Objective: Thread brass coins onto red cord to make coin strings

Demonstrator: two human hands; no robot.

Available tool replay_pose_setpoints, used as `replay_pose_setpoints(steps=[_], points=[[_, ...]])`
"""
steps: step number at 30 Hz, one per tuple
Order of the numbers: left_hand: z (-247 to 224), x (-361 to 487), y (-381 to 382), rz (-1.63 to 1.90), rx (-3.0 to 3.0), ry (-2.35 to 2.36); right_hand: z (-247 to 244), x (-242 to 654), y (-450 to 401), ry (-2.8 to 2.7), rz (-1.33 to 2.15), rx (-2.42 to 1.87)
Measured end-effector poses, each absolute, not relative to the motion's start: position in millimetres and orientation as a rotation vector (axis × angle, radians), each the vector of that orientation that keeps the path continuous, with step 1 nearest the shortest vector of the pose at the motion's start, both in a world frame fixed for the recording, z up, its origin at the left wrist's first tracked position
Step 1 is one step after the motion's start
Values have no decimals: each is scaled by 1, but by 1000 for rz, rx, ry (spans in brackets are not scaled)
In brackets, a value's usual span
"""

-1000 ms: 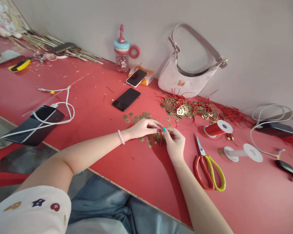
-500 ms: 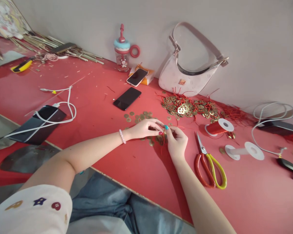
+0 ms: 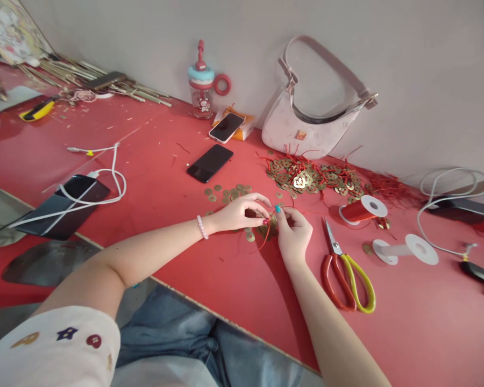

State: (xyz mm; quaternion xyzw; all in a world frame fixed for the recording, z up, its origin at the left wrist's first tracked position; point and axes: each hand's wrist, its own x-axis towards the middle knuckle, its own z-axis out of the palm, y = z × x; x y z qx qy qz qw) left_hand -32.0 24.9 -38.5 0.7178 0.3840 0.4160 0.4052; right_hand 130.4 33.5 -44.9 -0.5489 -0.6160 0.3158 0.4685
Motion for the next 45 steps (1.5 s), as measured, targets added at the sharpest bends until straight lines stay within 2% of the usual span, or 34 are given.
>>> replay_pose_setpoints(steps=[9,13,27,38,45], points=[[-40,-34,28,1170,1793,1128,-42,129,29,-1670,1032,-1182],[-41,-32,28,1188,1806,1128,-43,129,27,-1715,1032,-1223],[-48,-31,30,1215,1692,1184,-46,132,29,-1827,688,-1215],[-50,-36,37,1335,1417,1228,-55,142,42,-2217,195,-1024],[-48,-35,32,1177,1944,1209,-45,139,38,-2210,47,-784]])
